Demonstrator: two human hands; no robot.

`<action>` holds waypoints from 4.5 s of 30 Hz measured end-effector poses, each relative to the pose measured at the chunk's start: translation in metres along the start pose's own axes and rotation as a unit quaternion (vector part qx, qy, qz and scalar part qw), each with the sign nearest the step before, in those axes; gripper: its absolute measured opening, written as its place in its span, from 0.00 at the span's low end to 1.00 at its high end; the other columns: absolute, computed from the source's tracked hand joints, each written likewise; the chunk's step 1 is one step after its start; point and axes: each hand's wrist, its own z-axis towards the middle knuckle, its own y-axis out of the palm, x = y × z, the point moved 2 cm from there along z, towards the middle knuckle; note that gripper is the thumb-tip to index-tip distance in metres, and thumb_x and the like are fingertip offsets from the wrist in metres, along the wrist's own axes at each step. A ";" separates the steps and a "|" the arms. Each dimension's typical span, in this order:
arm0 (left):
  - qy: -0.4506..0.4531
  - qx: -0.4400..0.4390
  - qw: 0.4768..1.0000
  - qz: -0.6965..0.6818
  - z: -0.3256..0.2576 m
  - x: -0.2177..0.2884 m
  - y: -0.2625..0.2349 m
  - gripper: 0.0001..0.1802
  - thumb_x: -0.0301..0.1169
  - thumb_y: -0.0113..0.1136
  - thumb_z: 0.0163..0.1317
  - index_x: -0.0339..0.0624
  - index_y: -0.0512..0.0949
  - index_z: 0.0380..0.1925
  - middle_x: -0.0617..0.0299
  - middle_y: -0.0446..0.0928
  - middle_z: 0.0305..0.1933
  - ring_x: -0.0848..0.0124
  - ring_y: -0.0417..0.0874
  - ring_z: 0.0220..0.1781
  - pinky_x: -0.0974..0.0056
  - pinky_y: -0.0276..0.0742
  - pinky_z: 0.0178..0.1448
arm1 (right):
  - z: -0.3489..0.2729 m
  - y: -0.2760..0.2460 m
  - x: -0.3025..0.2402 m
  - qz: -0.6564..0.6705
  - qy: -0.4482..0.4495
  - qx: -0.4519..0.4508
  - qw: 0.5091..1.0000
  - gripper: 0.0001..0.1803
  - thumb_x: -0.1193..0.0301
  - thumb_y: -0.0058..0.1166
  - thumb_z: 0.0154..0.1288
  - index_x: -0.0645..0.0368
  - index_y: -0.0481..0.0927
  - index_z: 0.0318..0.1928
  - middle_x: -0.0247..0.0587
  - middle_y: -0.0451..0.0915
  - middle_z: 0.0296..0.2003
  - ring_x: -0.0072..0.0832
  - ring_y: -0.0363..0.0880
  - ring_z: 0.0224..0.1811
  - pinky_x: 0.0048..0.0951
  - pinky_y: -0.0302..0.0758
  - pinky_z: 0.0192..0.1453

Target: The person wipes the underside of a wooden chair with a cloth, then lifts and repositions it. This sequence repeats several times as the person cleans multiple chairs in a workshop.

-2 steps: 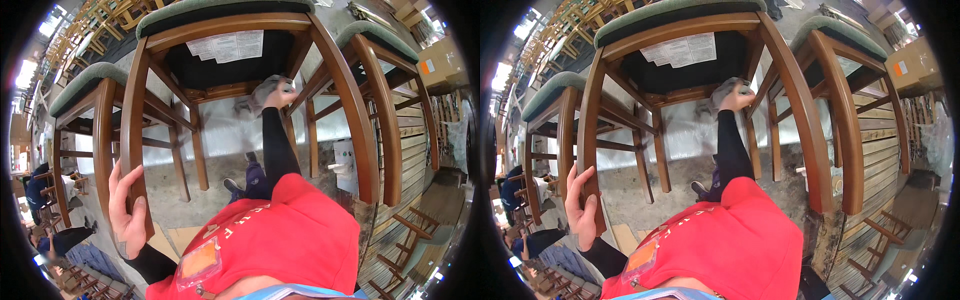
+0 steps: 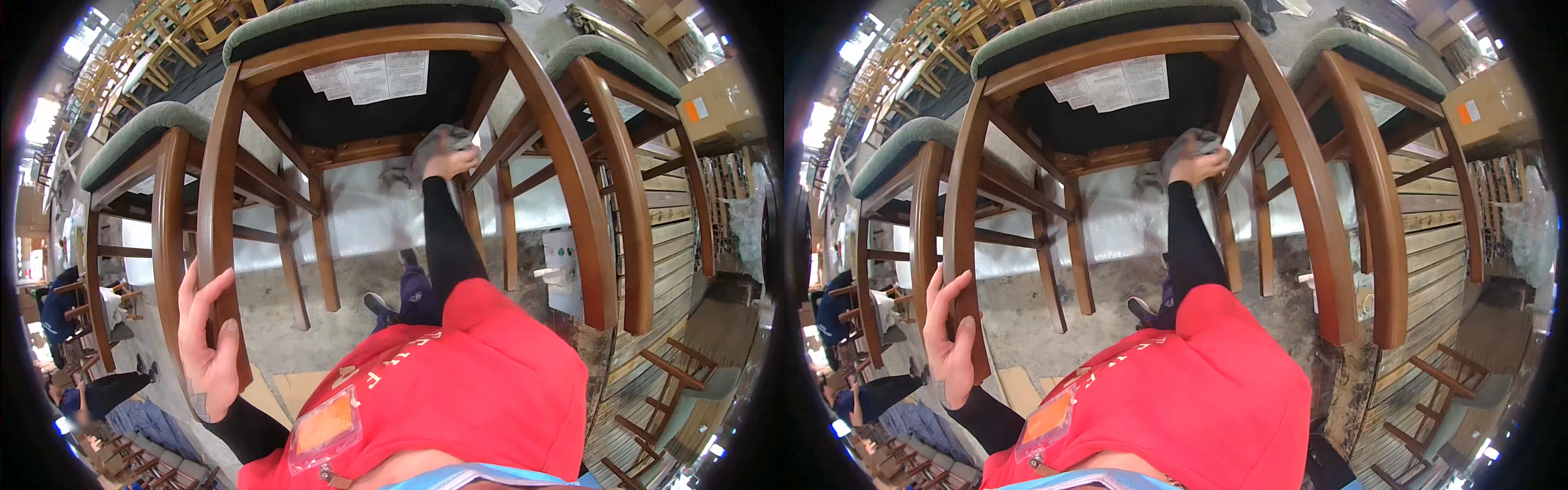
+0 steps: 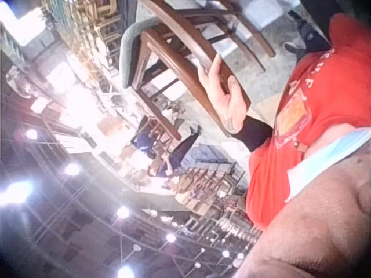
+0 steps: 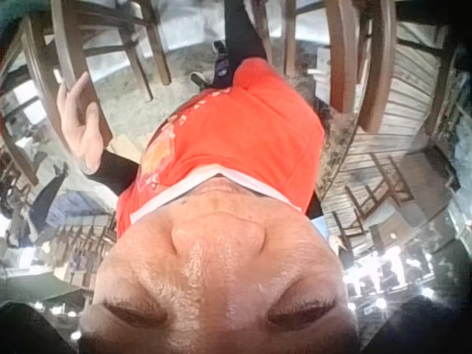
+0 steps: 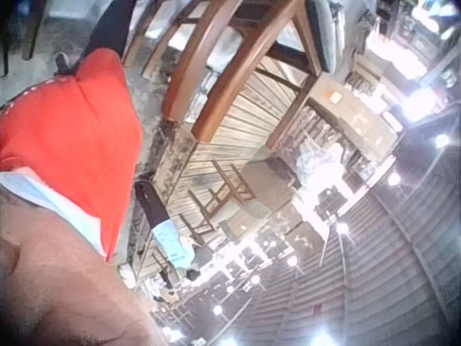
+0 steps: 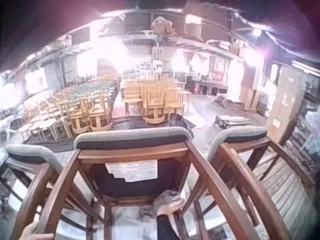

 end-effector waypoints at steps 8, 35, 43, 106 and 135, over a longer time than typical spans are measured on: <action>-0.014 0.019 1.000 0.007 -0.005 -0.008 -0.004 0.34 0.13 0.47 0.47 0.37 0.78 0.58 0.47 0.61 0.75 0.55 0.63 0.78 0.57 0.54 0.79 | -0.013 -0.025 -0.110 0.462 0.427 -0.194 0.753 0.43 0.42 0.56 0.69 0.68 0.69 0.67 0.49 0.75 0.63 0.36 0.78 0.60 0.38 0.74 0.63; 0.037 -0.005 0.999 -0.004 0.010 0.004 -0.002 0.33 0.13 0.46 0.49 0.39 0.78 0.58 0.48 0.61 0.76 0.56 0.62 0.78 0.58 0.57 0.77 | 0.117 -0.006 -0.177 0.748 0.466 -0.193 0.432 0.10 0.64 0.59 0.72 0.54 0.81 0.48 0.31 0.85 0.43 0.28 0.83 0.46 0.32 0.79 0.53; 0.028 -0.007 0.999 -0.016 0.011 0.001 -0.003 0.32 0.13 0.46 0.49 0.39 0.78 0.58 0.47 0.61 0.75 0.56 0.65 0.76 0.58 0.60 0.76 | 0.114 -0.008 -0.145 0.778 0.450 -0.213 0.382 0.20 0.59 0.46 0.74 0.59 0.82 0.52 0.41 0.85 0.52 0.40 0.82 0.57 0.47 0.76 0.66; 0.053 -0.015 0.998 0.009 0.019 0.007 -0.003 0.31 0.16 0.46 0.50 0.40 0.79 0.57 0.49 0.59 0.76 0.57 0.64 0.77 0.58 0.59 0.77 | -0.037 0.000 -0.290 0.527 0.416 -0.346 0.656 0.17 0.71 0.58 0.72 0.64 0.69 0.54 0.41 0.75 0.49 0.29 0.74 0.53 0.35 0.73 0.59; 0.059 -0.008 0.998 0.015 0.015 -0.006 -0.008 0.32 0.12 0.49 0.50 0.44 0.79 0.57 0.43 0.59 0.75 0.46 0.72 0.70 0.54 0.69 0.71 | -0.098 0.032 -0.280 0.372 -0.087 -0.397 0.835 0.20 0.65 0.71 0.58 0.71 0.79 0.36 0.55 0.81 0.31 0.44 0.79 0.34 0.40 0.75 0.45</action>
